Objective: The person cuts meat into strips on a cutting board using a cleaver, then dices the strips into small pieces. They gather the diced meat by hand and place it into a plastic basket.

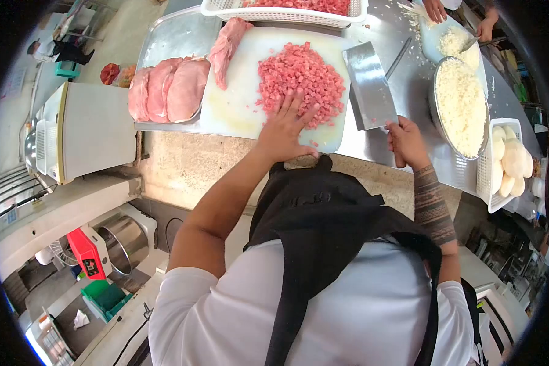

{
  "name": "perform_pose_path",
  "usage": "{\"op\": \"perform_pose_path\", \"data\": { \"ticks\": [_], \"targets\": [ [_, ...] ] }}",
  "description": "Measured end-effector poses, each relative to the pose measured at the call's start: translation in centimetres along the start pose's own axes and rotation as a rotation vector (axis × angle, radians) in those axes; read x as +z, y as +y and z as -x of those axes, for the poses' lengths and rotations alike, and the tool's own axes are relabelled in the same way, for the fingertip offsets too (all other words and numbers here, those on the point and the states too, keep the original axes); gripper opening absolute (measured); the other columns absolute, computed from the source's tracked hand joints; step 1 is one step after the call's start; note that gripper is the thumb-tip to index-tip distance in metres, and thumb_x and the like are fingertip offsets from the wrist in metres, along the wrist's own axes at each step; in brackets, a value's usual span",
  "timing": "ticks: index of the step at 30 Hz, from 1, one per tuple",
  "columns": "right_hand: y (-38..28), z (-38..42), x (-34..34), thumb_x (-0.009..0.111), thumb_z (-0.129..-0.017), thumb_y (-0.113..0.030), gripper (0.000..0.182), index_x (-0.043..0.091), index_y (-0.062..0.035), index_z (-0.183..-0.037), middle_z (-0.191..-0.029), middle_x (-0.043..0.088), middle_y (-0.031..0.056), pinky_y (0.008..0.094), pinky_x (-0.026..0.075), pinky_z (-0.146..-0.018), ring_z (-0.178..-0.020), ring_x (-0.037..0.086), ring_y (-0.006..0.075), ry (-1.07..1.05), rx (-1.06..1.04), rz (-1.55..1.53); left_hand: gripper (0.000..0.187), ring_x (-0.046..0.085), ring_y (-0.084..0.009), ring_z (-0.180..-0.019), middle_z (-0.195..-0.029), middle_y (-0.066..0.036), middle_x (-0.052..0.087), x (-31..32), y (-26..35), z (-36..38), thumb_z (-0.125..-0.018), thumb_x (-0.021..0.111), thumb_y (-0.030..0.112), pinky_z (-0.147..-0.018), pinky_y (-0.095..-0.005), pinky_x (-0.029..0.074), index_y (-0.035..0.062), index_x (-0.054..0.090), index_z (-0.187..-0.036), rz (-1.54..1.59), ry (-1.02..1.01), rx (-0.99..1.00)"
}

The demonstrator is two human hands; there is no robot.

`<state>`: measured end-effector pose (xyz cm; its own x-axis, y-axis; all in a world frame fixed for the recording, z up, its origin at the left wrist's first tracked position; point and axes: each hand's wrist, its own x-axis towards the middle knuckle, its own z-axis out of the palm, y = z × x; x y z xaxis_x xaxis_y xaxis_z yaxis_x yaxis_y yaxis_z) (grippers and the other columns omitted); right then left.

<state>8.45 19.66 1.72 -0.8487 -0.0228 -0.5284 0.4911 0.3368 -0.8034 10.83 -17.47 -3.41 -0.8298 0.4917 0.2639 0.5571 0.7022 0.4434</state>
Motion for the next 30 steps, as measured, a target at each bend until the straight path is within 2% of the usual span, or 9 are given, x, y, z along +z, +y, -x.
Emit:
{"op": "perform_pose_path", "data": {
  "ticks": [3,4,6,9,12,15,18,21,30],
  "targets": [
    [0.3,0.0,1.1,0.063,-0.101,-0.015,0.013,0.066,-0.0016,-0.102,-0.074,0.062,0.0027,0.0299,0.05,-0.054,-0.057,0.057,0.0121,-0.005,-0.021,-0.006,0.115,0.02,-0.0543,-0.159,-0.174,-0.028,0.019,1.3,0.2,-1.2,-0.071,0.084,0.072,-0.126,-0.0681,0.02,0.0241,0.039,-0.166,-0.085,0.095,-0.019],
    [0.4,-0.1,1.4,0.06,-0.1,-0.011,0.014,0.066,-0.0007,-0.107,-0.077,0.064,0.0043,0.0307,0.051,-0.055,-0.059,0.059,0.0129,0.003,-0.056,0.066,0.112,0.021,-0.0545,-0.158,-0.174,-0.028,0.019,1.2,-0.1,-1.6,-0.074,0.083,0.07,-0.125,-0.0686,0.02,0.0229,0.039,-0.166,-0.086,0.107,-0.028],
    [-0.1,0.4,2.1,0.058,-0.099,-0.01,0.018,0.065,0.0014,-0.11,-0.079,0.066,0.0067,0.0321,0.053,-0.057,-0.06,0.061,0.0142,0.014,-0.097,0.061,0.108,0.022,-0.0549,-0.158,-0.174,-0.028,0.02,0.5,-0.8,-2.4,-0.079,0.082,0.067,-0.124,-0.0698,0.02,0.0206,0.039,-0.166,-0.088,0.128,-0.046],
    [-0.8,2.0,3.5,0.054,-0.099,-0.009,0.024,0.06,0.0022,-0.119,-0.081,0.066,0.0085,0.0335,0.055,-0.057,-0.061,0.063,0.0154,-0.009,-0.078,0.042,0.088,0.023,-0.0523,-0.158,-0.172,-0.028,0.026,-3.0,-2.7,-6.5,-0.091,0.072,0.063,-0.127,-0.0664,0.017,0.0188,0.045,-0.163,-0.112,0.241,-0.116],
    [-0.4,2.8,5.2,0.055,-0.1,-0.008,0.024,0.058,0.0025,-0.122,-0.083,0.065,0.0085,0.0339,0.056,-0.056,-0.06,0.062,0.0158,0.03,-0.06,0.02,0.069,0.03,-0.0512,-0.155,-0.164,-0.027,0.041,-5.2,-8.1,-12.1,-0.1,0.066,0.053,-0.127,-0.0664,0.019,0.0141,0.054,-0.156,-0.173,0.365,-0.115],
    [0.1,3.8,6.2,0.055,-0.1,-0.008,0.027,0.058,0.0037,-0.124,-0.083,0.065,0.0085,0.0338,0.056,-0.056,-0.06,0.062,0.0156,0.039,-0.076,-0.03,0.06,0.042,-0.05,-0.149,-0.157,-0.023,0.054,-8.2,-12.1,-17.9,-0.103,0.061,0.05,-0.125,-0.0656,0.024,0.0087,0.061,-0.147,-0.131,0.314,-0.089],
    [-0.3,5.1,6.4,0.056,-0.1,-0.007,0.032,0.058,0.0046,-0.13,-0.083,0.065,0.0077,0.0332,0.056,-0.056,-0.059,0.062,0.0147,0.069,-0.052,-0.013,0.055,0.052,-0.0448,-0.142,-0.149,-0.018,0.063,-7.7,-15.5,-21.5,-0.104,0.059,0.049,-0.123,-0.0616,0.027,0.0102,0.066,-0.142,-0.249,0.248,-0.045],
    [0.1,5.8,6.7,0.057,-0.099,-0.007,0.033,0.059,0.0041,-0.13,-0.083,0.065,0.0071,0.0329,0.055,-0.055,-0.059,0.061,0.0135,0.091,-0.025,-0.022,0.051,0.058,-0.0429,-0.132,-0.133,-0.018,0.071,-7.0,-16.4,-22.9,-0.104,0.058,0.048,-0.116,-0.0629,0.03,0.0108,0.068,-0.138,-0.238,0.04,-0.128],
    [-0.1,6.9,9.4,0.06,-0.099,-0.006,0.03,0.064,0.0018,-0.127,-0.085,0.067,0.0052,0.0318,0.054,-0.055,-0.06,0.06,0.0117,0.17,-0.022,-0.072,0.047,0.063,-0.0404,-0.123,-0.123,-0.016,0.074,-7.2,-15.3,-21.6,-0.104,0.059,0.045,-0.113,-0.058,0.03,0.0076,0.07,-0.13,-0.245,0.069,-0.162]
  ]
}}
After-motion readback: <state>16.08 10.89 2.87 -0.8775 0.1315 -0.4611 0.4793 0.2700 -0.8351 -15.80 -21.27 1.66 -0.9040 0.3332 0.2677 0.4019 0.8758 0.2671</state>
